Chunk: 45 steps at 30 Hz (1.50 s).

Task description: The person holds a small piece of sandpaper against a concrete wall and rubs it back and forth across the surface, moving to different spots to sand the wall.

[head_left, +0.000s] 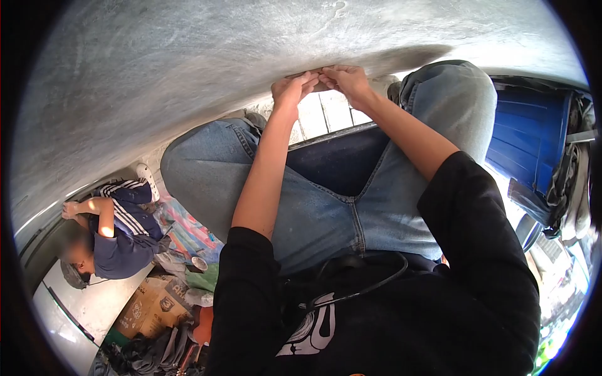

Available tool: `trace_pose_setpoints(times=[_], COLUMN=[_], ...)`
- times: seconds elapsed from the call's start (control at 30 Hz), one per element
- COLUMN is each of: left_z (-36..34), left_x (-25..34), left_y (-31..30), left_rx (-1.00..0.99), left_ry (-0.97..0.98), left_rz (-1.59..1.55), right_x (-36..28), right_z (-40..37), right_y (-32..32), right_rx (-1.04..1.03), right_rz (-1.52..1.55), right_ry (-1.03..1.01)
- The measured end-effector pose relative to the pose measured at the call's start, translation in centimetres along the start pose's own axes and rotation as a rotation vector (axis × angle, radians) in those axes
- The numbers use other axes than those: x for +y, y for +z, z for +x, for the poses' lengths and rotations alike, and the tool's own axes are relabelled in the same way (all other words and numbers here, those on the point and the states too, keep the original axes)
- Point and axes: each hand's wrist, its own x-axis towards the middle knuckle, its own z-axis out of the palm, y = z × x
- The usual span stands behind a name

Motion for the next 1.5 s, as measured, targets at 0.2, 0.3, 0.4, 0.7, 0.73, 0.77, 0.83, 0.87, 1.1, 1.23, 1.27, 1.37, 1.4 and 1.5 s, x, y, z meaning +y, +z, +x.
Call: trace_pose_setpoints(times=[0.2,0.3,0.4,0.7,0.73,0.77,0.83,0.87,1.1,1.23,1.27,1.37,1.4,1.5], left_z=[-0.2,-0.3,-0.4,-0.5,-0.4,-0.3,-0.4,-0.4,-0.5,-0.3,-0.3,-0.5,-0.4,-0.4], left_x=[0.3,0.4,0.2,0.3,0.3,0.2,0.4,0.4,-0.1,-0.2,-0.2,0.0,0.0,0.2], left_y=[-1.5,-1.4,-0.4,0.0,-0.4,-0.8,-1.4,-1.6,0.0,1.2,1.2,0.8,0.3,-1.0], left_rx=[0.129,0.068,-0.04,-0.002,0.051,0.056,0.153,0.16,0.044,-0.02,-0.016,0.016,0.033,0.169], left_ry=[0.039,0.023,0.034,0.001,-0.008,-0.005,0.013,0.017,0.007,-0.014,-0.013,0.005,0.009,0.047], left_rz=[-0.009,0.027,0.07,0.021,-0.005,-0.005,0.006,0.007,0.001,0.015,0.021,0.0,-0.016,-0.045], right_x=[0.6,0.5,-0.1,-0.4,-0.2,0.0,0.2,0.3,-0.4,-0.9,-0.9,-0.2,-0.1,0.3], right_z=[0.3,0.1,-0.5,-0.3,-0.1,0.0,0.3,0.4,-0.7,-1.1,-1.1,-0.3,-0.2,0.0], right_y=[1.7,0.7,-0.9,0.0,0.7,1.4,2.1,2.2,-0.6,-1.4,-1.2,-0.3,0.4,2.1], right_rx=[-0.037,-0.089,-0.077,0.023,0.02,0.016,-0.021,-0.022,-0.049,0.036,0.057,0.081,0.089,0.03], right_rz=[0.009,0.02,0.038,0.061,0.063,0.066,0.063,0.069,0.021,0.016,0.004,0.032,0.053,0.011], right_ry=[0.032,-0.029,-0.056,-0.007,0.011,0.028,0.028,0.038,-0.047,-0.073,-0.079,-0.069,-0.059,0.008])
